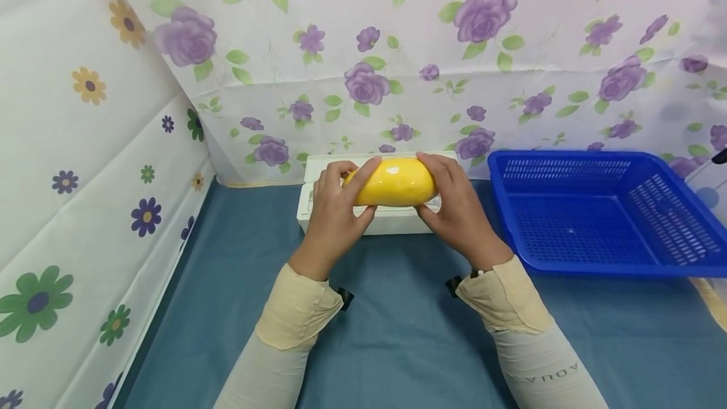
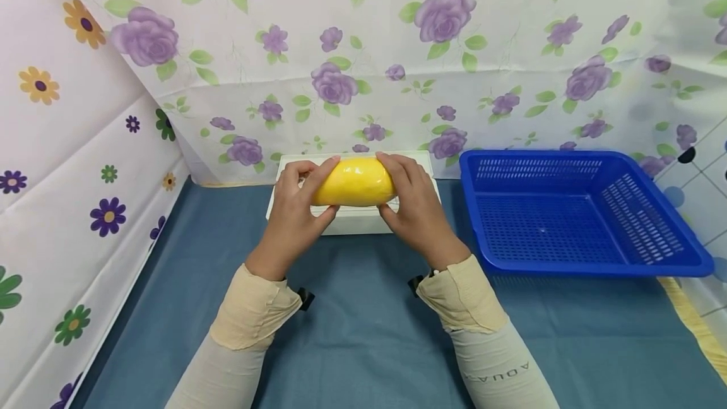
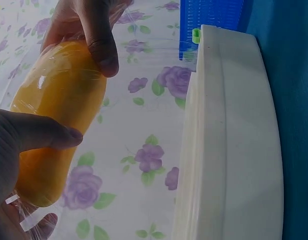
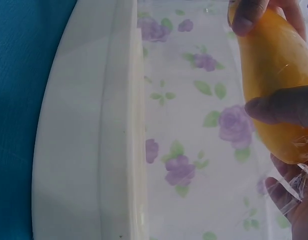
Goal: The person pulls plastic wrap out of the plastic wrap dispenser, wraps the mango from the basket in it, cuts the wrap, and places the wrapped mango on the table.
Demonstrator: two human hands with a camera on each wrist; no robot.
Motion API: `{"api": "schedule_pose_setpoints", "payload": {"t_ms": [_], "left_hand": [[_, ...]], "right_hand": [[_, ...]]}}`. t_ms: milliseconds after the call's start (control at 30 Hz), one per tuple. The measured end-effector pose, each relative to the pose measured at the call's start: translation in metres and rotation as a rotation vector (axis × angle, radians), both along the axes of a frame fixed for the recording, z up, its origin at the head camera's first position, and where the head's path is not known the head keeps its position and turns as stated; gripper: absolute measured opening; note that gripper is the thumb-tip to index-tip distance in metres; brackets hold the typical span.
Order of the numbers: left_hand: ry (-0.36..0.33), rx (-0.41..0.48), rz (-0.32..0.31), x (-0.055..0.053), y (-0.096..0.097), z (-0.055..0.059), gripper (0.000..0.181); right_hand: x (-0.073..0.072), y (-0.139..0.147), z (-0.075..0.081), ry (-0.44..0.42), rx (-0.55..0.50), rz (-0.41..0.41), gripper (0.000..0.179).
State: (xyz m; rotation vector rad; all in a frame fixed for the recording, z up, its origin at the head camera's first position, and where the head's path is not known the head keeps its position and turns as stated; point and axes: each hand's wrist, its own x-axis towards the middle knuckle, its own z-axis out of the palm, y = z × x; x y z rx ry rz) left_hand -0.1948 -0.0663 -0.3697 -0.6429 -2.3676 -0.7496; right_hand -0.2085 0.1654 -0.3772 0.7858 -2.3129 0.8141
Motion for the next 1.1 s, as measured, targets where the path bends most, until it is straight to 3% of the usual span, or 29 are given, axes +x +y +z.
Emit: {"api": "schedule_pose_setpoints", "payload": {"t_ms": [1100], "left_hand": [[0.110, 0.010, -0.010, 0.013, 0.001, 0.015, 0.079]], "right_hand": [[0.010, 0.000, 0.012, 0.120, -0.030, 0.020, 0.088]]}}
